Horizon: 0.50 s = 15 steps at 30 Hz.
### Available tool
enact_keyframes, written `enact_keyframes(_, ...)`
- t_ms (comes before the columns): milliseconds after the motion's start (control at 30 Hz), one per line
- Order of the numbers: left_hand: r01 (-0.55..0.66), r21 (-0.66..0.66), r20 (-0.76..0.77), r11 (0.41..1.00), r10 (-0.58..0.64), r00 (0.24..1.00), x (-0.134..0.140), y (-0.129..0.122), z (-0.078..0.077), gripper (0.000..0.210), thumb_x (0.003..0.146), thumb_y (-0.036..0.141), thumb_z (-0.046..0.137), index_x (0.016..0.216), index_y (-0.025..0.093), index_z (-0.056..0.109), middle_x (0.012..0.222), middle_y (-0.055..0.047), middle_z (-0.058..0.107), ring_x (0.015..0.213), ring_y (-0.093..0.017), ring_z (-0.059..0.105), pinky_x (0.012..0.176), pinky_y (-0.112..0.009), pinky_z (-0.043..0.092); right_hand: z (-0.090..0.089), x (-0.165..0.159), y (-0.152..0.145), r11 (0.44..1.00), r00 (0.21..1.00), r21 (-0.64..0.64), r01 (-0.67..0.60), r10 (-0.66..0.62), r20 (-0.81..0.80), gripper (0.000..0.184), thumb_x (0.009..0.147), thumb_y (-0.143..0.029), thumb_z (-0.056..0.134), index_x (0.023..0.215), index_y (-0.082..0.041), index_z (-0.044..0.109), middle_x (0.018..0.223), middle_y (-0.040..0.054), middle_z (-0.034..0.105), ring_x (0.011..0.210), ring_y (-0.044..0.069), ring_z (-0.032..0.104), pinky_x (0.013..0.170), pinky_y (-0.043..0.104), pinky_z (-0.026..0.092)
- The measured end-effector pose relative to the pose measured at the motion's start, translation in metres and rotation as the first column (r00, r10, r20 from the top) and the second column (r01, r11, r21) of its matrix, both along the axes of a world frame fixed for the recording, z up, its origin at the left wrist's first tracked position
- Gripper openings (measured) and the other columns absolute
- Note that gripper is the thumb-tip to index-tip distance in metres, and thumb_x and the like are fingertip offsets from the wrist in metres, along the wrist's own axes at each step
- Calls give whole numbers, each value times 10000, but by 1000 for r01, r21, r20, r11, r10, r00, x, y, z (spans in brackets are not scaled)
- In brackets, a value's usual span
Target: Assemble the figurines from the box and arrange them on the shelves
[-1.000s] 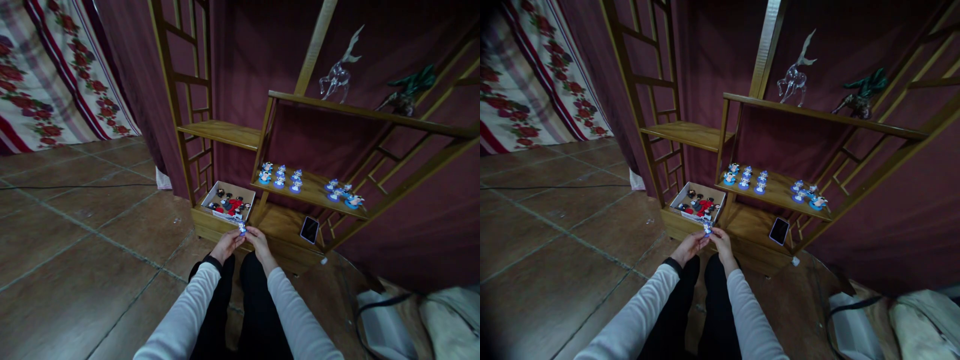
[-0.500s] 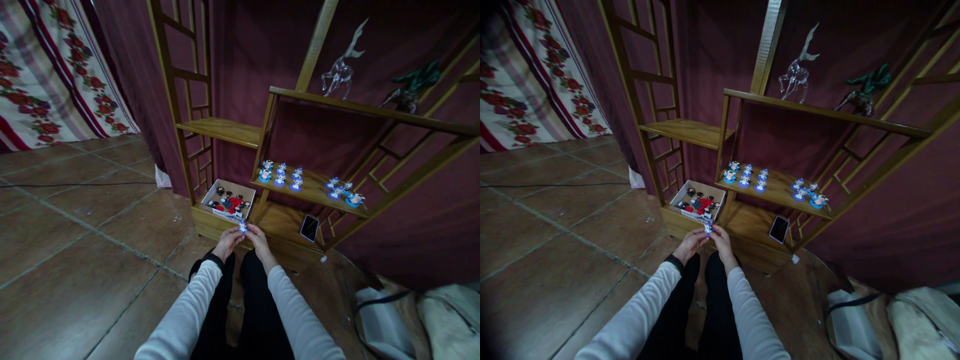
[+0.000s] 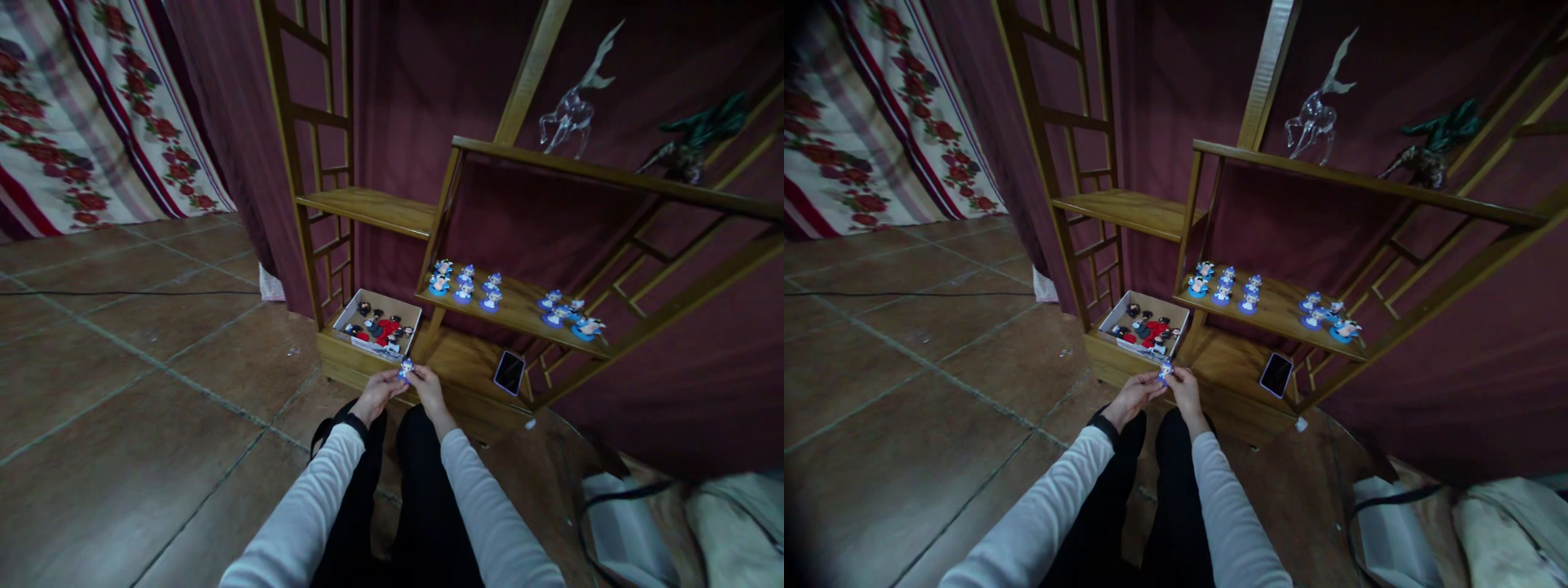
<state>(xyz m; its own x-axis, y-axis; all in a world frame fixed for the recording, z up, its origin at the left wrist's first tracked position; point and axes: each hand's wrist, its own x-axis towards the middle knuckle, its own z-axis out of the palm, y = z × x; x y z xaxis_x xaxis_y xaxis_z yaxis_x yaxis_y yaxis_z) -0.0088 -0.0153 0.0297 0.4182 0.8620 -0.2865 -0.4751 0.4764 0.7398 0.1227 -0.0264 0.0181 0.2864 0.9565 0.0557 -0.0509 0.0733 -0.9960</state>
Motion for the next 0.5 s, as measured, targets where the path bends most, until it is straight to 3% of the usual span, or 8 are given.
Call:
enact_keyframes(167,-4,-5,-4,1000,4,1000,1,0,-3,278,593,1,728,861,63,687,827,-125,704,722,-154,668,763,-269,532,4,5,-6,1000,998,7,-29,29,48,189,610,-335,668,737,-199,700,812,3,654,787,151,583,793,277,436)
enact_keyframes(500,47,4,-5,999,-47,999,1,-1,-2,280,620,5,709,892,64,690,838,-124,706,741,-156,669,771,-257,530,12,11,-16,987,984,-82,-140,130,-120,309,561,-383,709,790,-175,701,766,15,697,709,163,608,717,293,463)
